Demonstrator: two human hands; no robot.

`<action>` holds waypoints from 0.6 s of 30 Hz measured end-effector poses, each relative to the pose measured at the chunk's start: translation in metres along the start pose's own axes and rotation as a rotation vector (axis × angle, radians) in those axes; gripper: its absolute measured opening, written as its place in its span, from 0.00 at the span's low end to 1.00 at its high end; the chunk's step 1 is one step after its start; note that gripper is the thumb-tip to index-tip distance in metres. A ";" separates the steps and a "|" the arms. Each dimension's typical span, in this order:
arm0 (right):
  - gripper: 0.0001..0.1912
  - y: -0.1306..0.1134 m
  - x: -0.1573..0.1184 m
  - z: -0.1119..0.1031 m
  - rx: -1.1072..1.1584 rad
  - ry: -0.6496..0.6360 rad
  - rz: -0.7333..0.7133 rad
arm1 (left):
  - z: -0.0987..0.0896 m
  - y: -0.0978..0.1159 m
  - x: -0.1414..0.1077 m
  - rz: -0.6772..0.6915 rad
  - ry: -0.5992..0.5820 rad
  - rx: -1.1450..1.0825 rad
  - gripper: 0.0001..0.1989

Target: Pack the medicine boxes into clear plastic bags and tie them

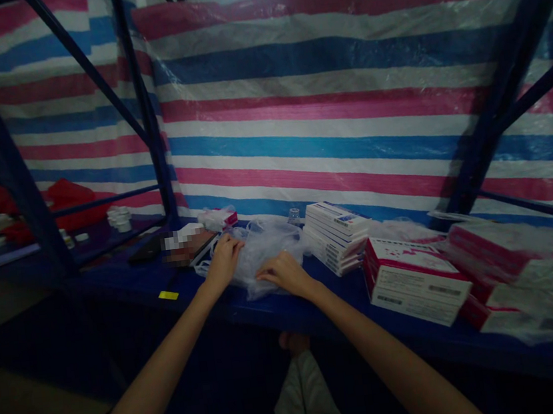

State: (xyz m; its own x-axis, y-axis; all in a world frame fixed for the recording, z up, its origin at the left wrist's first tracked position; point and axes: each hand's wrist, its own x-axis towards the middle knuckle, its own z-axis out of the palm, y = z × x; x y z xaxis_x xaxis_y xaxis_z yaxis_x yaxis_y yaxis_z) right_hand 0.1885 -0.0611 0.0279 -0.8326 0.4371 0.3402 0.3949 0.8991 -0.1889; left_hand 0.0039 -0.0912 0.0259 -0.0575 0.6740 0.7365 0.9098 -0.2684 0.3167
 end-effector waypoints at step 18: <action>0.15 0.038 -0.008 -0.010 0.115 -0.057 0.036 | -0.064 -0.041 0.003 0.304 -0.087 0.379 0.13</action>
State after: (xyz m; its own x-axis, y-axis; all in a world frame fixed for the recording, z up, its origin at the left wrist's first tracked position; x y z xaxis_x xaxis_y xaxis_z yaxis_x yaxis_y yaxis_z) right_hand 0.2142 -0.0304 0.0274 -0.8407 0.4638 0.2795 0.3800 0.8730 -0.3056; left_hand -0.0604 -0.1223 0.0536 0.2534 0.6637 0.7038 0.9666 -0.2031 -0.1564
